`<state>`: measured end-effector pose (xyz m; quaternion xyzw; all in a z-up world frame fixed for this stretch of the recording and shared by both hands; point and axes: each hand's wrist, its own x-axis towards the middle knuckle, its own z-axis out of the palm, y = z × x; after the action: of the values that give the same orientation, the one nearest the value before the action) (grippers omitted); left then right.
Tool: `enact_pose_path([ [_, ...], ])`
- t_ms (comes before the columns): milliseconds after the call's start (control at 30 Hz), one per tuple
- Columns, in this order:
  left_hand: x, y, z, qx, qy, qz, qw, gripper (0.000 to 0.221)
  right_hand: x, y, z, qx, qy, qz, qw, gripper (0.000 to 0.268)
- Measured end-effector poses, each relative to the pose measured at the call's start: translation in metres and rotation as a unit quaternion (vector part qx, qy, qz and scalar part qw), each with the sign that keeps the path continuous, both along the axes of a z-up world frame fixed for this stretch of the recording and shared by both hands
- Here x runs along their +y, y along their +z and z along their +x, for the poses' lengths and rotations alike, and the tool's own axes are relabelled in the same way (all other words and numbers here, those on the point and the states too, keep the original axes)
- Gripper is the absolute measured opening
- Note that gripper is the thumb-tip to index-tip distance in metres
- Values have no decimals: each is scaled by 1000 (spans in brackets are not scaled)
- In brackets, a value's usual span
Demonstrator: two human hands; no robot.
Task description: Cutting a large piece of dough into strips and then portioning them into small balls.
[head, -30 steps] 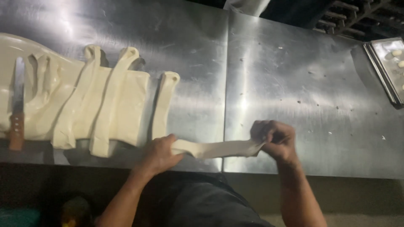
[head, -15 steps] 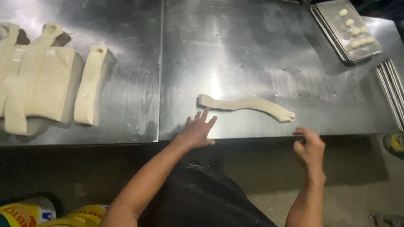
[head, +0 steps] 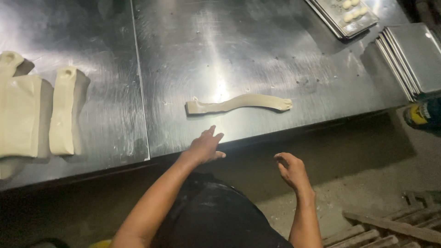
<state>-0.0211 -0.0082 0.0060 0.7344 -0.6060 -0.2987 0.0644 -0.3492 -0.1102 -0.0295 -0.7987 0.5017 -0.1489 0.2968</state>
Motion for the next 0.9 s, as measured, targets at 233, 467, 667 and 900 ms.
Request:
enact_pose_path([
  [233, 3, 5, 16, 26, -11, 35, 999, 81, 20, -4, 5, 49, -18, 57, 997, 29],
  [467, 19, -19, 41, 33, 5, 36, 999, 78, 28, 6, 46, 126, 46, 82, 988, 28],
  [667, 18, -26, 50, 9, 43, 50, 998, 82, -2, 13, 100, 66, 198, 11, 978, 23],
  [900, -18, -27, 62, -25, 168, 6, 985, 82, -65, 10, 123, 74, 332, 2, 940, 21],
])
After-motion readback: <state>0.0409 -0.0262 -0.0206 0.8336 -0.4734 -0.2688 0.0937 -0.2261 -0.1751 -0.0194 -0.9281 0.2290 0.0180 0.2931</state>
